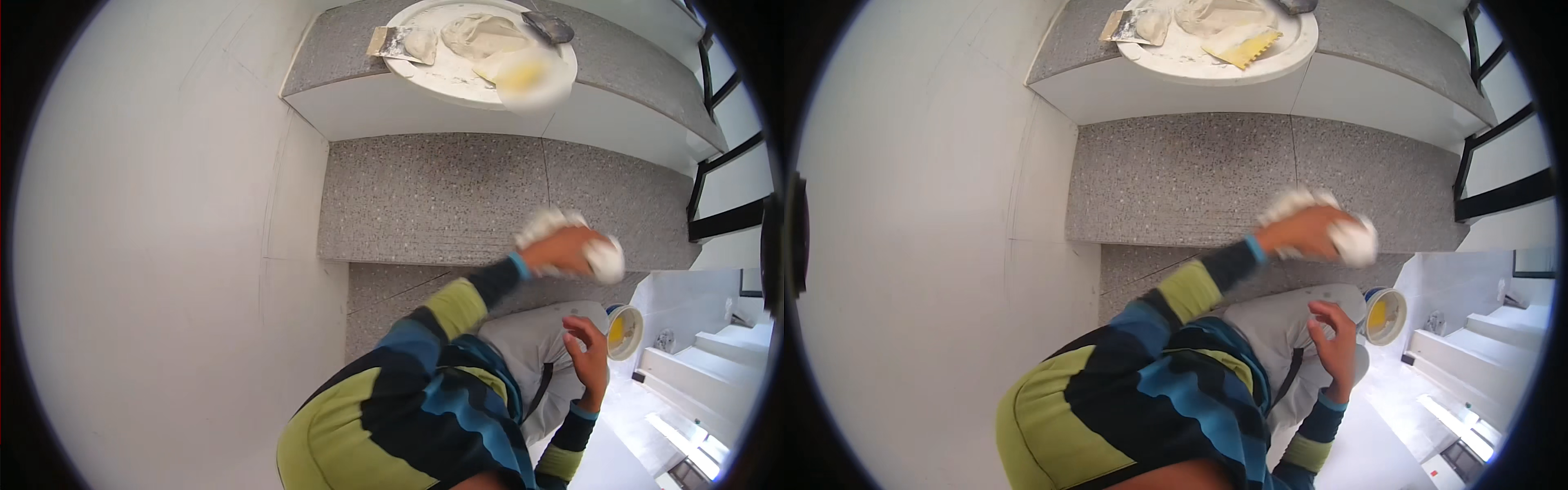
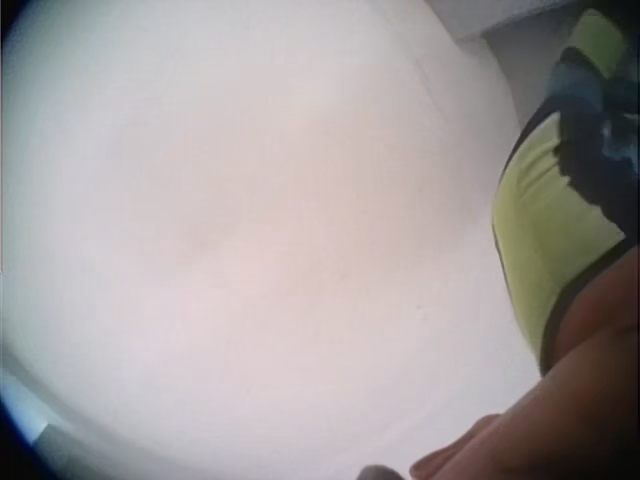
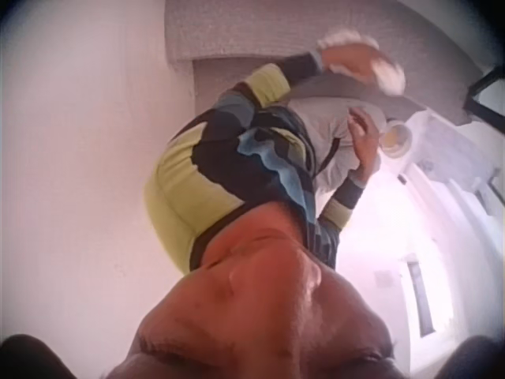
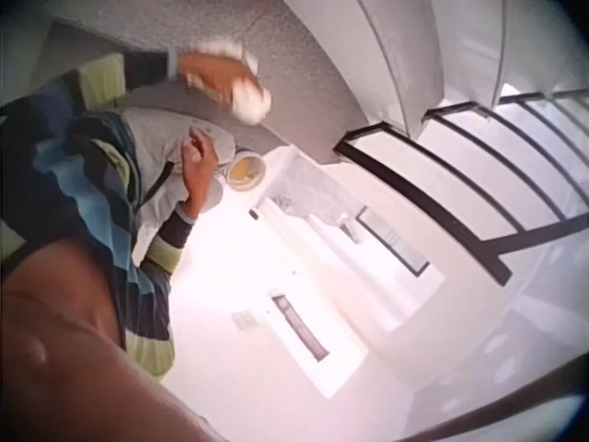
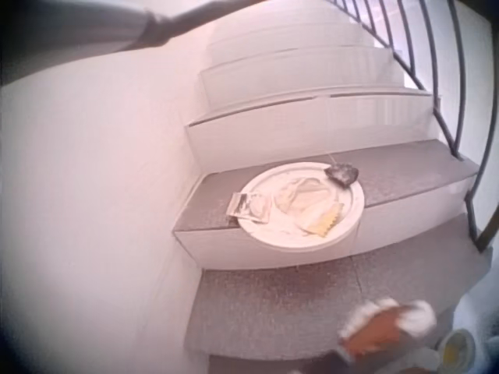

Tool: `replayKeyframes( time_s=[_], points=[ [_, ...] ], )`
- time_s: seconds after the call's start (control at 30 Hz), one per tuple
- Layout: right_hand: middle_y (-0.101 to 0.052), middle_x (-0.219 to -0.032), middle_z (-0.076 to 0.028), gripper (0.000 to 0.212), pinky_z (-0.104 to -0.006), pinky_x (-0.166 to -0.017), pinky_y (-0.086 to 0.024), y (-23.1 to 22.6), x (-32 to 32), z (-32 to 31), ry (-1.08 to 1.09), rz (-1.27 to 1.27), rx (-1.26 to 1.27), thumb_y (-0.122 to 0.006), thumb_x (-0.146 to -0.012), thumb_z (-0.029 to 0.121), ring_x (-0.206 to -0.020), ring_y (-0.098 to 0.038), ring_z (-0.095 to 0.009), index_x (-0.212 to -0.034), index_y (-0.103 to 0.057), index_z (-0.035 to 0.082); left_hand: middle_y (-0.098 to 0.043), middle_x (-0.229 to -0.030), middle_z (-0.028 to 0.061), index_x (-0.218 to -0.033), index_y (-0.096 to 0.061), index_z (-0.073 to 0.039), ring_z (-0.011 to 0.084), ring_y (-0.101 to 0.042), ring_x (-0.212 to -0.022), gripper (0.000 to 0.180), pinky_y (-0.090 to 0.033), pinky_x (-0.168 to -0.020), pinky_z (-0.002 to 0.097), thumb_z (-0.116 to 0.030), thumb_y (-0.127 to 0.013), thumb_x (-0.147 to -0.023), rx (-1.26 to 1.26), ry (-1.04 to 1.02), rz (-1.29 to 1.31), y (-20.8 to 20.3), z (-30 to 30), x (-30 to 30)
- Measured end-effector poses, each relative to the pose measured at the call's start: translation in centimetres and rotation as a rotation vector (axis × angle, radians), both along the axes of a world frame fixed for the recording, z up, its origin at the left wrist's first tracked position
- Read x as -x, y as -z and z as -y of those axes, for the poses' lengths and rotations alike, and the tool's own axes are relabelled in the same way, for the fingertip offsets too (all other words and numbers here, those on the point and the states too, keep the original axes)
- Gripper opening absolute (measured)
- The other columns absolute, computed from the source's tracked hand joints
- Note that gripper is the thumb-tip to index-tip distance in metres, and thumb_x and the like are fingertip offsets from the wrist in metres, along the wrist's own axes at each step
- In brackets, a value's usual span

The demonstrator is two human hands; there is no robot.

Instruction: Cleaning a tiled staircase using a bucket of water and a sponge.

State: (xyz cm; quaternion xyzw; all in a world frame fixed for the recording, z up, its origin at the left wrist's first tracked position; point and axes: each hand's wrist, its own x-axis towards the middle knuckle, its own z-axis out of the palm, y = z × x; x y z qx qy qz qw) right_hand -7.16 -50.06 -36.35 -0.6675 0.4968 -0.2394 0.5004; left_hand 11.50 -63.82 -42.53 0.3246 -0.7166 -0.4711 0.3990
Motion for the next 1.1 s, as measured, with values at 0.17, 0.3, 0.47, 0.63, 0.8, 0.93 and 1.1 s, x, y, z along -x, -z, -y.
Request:
replayKeyframes(
  time_s=[0.17,0.3,0.47,0.63,0.8,0.93,1.1],
  points=[
    [-0.063,-0.099,-0.009,0.024,-0.0278,-0.083,-0.046,0.3,6.9,-3.0,0.272,0.000,-0.073,-0.060,-0.081,0.006,-0.093,-0.059,-0.017,-0.103,-0.059,-0.002,-0.053,-0.123,0.0129,-0.121,-0.058,-0.022,0.0318,-0.049,-0.114,0.066,-0.041,-0.095,0.0421,-0.016,-0.074,-0.057,0.284,-0.156,0.216,-8.7,-4.5,0.7],
    [-0.063,-0.097,-0.009,0.022,-0.0275,-0.083,-0.046,2.5,10.7,-7.2,0.521,-0.053,-0.138,-0.060,-0.084,0.009,-0.092,-0.059,-0.016,-0.103,-0.058,-0.003,-0.054,-0.120,0.0142,-0.127,-0.051,-0.017,0.0330,-0.053,-0.108,0.066,-0.043,-0.093,0.0410,-0.021,-0.073,-0.064,0.241,-0.477,0.402,-8.5,-7.0,-11.0],
    [-0.064,-0.098,-0.009,0.020,-0.0265,-0.084,-0.046,3.3,9.2,-6.6,0.487,0.036,-0.211,-0.060,-0.085,0.006,-0.094,-0.060,-0.015,-0.103,-0.058,-0.003,-0.050,-0.122,0.0182,-0.131,-0.045,-0.014,0.0344,-0.051,-0.108,0.069,-0.044,-0.090,0.0425,-0.017,-0.070,-0.067,0.147,-1.218,0.910,-0.8,-9.4,-29.7],
    [-0.064,-0.094,-0.008,0.019,-0.0262,-0.081,-0.047,3.0,5.5,-3.5,0.414,-0.037,-0.108,-0.059,-0.085,0.006,-0.089,-0.061,-0.014,-0.102,-0.059,-0.002,-0.050,-0.123,0.0171,-0.129,-0.046,-0.007,0.0338,-0.048,-0.113,0.065,-0.038,-0.094,0.0453,-0.029,-0.070,-0.073,0.088,-1.063,0.618,3.5,-5.4,-16.8],
    [-0.063,-0.087,-0.008,0.016,-0.0268,-0.075,-0.049,4.2,5.4,0.1,0.606,0.167,0.180,-0.060,-0.085,0.007,-0.079,-0.061,-0.015,-0.098,-0.060,-0.002,-0.056,-0.115,0.0121,-0.126,-0.053,-0.023,0.0324,-0.052,-0.108,0.064,-0.041,-0.092,0.0439,-0.031,-0.073,-0.065,0.191,-0.055,0.194,-3.1,-3.6,5.3],
    [-0.063,-0.087,-0.010,0.014,-0.0277,-0.072,-0.051,5.9,8.7,-1.3,0.725,0.170,0.212,-0.058,-0.087,0.006,-0.078,-0.061,-0.017,-0.097,-0.059,-0.003,-0.056,-0.116,0.0106,-0.126,-0.054,-0.024,0.0314,-0.053,-0.106,0.069,-0.044,-0.089,0.0429,-0.030,-0.075,-0.060,0.269,-0.152,0.136,-9.9,-6.7,2.9],
    [-0.063,-0.089,-0.011,0.014,-0.0278,-0.070,-0.052,9.2,11.7,-5.4,0.811,0.107,0.080,-0.057,-0.087,0.006,-0.076,-0.061,-0.016,-0.098,-0.059,-0.003,-0.057,-0.117,0.0156,-0.128,-0.050,-0.013,0.0340,-0.057,-0.105,0.070,-0.047,-0.091,0.0418,-0.026,-0.076,-0.064,0.073,-0.652,0.516,-7.6,-9.0,-14.4]
  ],
)
